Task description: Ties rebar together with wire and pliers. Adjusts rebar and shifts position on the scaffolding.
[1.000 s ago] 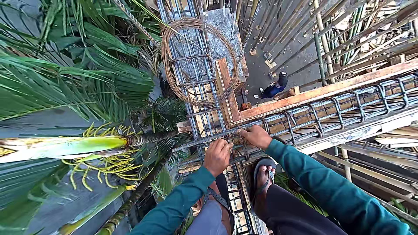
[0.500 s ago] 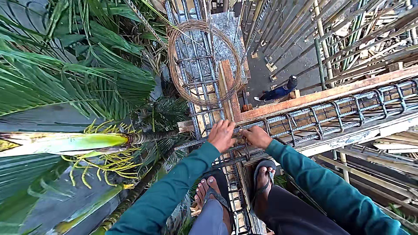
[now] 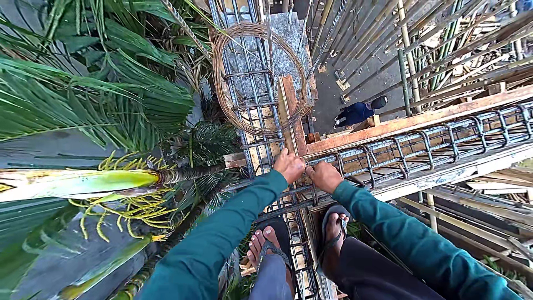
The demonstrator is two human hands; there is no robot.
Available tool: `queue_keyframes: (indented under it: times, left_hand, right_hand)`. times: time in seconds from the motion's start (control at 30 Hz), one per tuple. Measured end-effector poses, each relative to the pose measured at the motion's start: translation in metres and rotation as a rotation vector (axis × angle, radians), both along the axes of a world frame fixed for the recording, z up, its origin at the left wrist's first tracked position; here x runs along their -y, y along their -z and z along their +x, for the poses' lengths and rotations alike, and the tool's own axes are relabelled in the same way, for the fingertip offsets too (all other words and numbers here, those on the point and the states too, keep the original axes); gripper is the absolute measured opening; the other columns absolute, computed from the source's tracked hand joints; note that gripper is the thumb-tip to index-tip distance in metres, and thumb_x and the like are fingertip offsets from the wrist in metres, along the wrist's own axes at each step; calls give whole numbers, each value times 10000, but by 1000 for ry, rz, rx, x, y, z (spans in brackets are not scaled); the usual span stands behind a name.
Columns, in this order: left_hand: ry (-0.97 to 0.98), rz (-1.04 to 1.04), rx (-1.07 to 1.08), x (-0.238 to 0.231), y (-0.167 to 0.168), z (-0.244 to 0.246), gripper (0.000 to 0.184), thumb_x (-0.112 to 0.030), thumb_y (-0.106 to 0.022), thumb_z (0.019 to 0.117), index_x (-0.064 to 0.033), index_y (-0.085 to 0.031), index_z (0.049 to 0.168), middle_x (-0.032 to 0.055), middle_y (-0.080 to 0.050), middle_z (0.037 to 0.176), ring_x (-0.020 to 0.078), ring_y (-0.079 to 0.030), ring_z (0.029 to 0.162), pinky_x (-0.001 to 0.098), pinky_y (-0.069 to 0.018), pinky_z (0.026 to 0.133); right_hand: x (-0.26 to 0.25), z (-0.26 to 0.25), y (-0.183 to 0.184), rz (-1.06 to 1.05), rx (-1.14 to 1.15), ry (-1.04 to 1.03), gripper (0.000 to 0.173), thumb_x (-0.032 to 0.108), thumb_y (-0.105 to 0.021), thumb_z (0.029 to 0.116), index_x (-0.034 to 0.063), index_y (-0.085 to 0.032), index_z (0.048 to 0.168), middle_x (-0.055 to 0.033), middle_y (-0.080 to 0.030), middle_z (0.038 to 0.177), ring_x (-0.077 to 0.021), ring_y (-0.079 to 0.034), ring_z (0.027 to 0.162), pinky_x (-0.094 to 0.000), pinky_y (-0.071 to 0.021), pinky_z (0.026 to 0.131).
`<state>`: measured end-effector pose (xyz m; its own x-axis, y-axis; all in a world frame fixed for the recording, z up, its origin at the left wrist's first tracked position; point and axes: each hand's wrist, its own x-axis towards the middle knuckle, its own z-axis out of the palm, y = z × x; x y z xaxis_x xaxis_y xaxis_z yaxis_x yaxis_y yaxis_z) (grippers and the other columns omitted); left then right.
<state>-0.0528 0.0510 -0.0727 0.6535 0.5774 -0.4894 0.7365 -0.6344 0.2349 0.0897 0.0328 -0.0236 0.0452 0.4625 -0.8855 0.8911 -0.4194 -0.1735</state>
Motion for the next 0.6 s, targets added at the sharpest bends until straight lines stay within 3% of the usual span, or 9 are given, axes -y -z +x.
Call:
queue_keyframes:
  times: [0.17,0.27,0.37,0.47,0.6]
  left_hand:
    - [-200,-92,-114,7,-6,12,174,-166,-607,984,-78,-756,979,134,-732,1069,371,-616,1161,568,-429,1009]
    - [-363,-284,-152,0,-21,20,178,-205,-637,977,-84,-757,1029,100,-714,1158,342,-542,1280,566,-405,1055]
    - [-451,-404,-138,-7,-29,21,185,-231,-668,952,-92,-755,1036,99,-711,1151,334,-554,1258,573,-429,1010]
    - [-450,-487,-134,-16,-31,20,220,-239,-692,938,-81,-752,1079,123,-711,1150,352,-562,1246,603,-435,991]
    - [-288,-529,-67,-30,-23,9,248,-252,-702,946,-66,-737,1105,158,-705,1153,362,-611,1196,611,-466,982]
  right_hand:
    - [1,-1,-2,7,-1,-4,573,471,-366,1100,4,-694,1050,-225,-699,1107,-375,-674,1119,-593,-524,922]
    - [2,0,-2,12,-25,2,588,477,-345,1105,5,-695,1066,-220,-696,1132,-362,-664,1143,-581,-512,951]
    - [3,2,1,10,-44,1,593,480,-339,1105,12,-700,1053,-207,-699,1125,-354,-663,1141,-573,-507,955]
    - [3,3,4,-2,-53,3,597,484,-337,1105,16,-704,1065,-204,-699,1132,-348,-661,1142,-570,-501,966]
    - [3,6,8,12,-77,-3,598,478,-336,1105,14,-704,1028,-200,-703,1081,-349,-670,1097,-577,-505,935]
